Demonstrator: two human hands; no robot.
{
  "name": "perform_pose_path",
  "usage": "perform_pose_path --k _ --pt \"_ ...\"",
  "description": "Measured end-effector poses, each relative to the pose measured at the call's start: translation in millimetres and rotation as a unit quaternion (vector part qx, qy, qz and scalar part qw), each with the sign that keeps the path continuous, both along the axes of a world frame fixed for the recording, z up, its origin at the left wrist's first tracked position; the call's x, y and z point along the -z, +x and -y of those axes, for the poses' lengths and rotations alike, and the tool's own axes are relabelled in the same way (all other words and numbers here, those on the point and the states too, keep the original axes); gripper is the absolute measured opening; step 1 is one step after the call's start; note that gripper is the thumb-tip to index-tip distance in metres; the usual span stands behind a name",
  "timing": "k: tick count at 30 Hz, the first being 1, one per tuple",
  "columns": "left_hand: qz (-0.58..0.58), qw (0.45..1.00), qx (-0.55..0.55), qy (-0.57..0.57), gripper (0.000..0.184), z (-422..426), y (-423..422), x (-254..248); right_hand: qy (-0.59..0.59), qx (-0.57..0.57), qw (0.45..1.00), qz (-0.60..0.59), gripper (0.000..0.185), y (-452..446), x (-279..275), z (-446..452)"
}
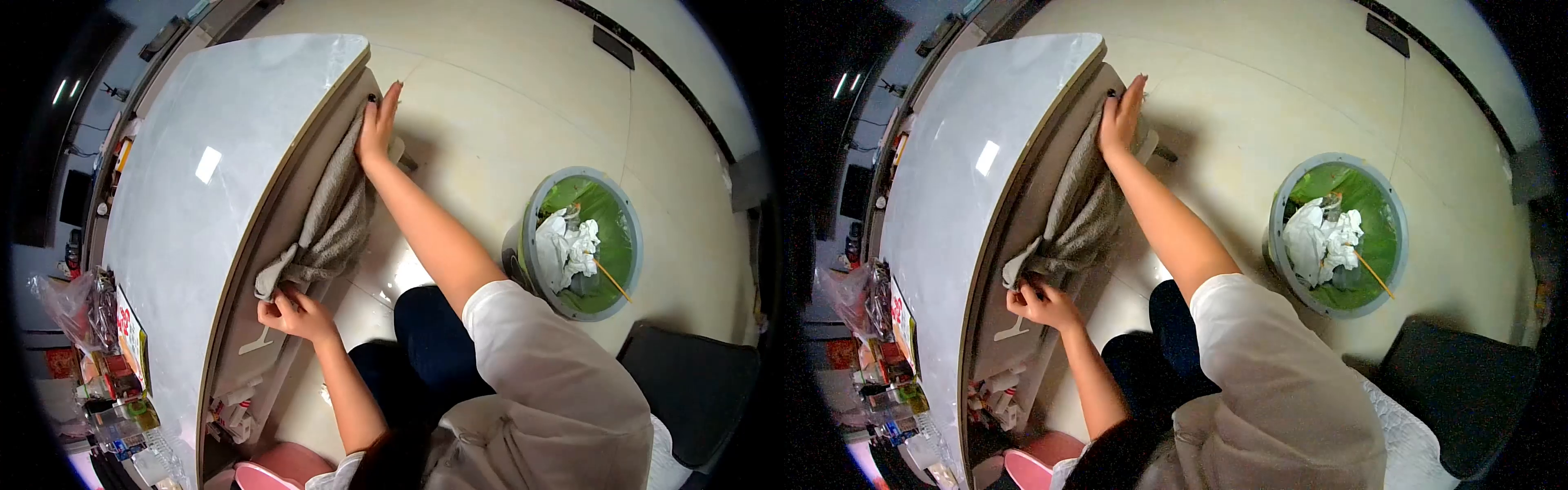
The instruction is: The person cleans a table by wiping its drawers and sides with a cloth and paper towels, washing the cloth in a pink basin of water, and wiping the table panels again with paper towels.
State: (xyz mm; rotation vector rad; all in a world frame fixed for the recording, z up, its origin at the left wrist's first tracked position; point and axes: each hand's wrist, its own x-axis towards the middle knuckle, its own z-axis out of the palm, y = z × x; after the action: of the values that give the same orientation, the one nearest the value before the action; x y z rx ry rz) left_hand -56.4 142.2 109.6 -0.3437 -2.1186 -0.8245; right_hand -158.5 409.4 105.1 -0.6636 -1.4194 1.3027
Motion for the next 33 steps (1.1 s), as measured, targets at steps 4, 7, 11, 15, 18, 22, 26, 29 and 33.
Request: perform_pose_path --k 4,7,11,15,18,22,26,29,33 --pt "-0.023 0.999 0.017 -0.029 0.014 8 -3 2 -0.193 -0.076 0.978 -0.022 0.054 -2 80 13" --pt "-0.047 0.996 0.031 -0.070 0.015 16 -2 -6 -0.292 -0.097 0.951 -0.022 0.053 6 87 35" --pt "-0.014 0.997 0.041 -0.069 0.015 38 1 -5 -0.189 -0.059 0.979 0.039 0.057 9 64 49" --pt "-0.020 0.997 0.017 -0.066 0.014 39 4 -11 0.120 -0.017 0.993 0.008 0.060 10 -13 22" --pt "0.026 0.999 0.023 -0.005 0.014 28 11 -14 0.125 -0.048 0.991 0.008 0.064 9 -31 -5" --pt "0.043 0.998 0.031 0.021 0.016 21 10 -10 0.023 0.058 0.998 -0.006 0.072 5 -31 6" --pt "0.040 0.999 0.013 0.016 0.015 24 13 -11 -0.195 0.070 0.972 0.106 0.080 10 -39 30" --pt "0.033 0.999 0.015 0.037 0.013 23 13 -10 -0.251 -0.004 0.966 0.068 0.081 11 -39 58" --pt "0.038 0.998 0.015 0.049 0.011 22 14 -6 0.049 -0.056 0.995 0.062 0.073 32 -44 137"
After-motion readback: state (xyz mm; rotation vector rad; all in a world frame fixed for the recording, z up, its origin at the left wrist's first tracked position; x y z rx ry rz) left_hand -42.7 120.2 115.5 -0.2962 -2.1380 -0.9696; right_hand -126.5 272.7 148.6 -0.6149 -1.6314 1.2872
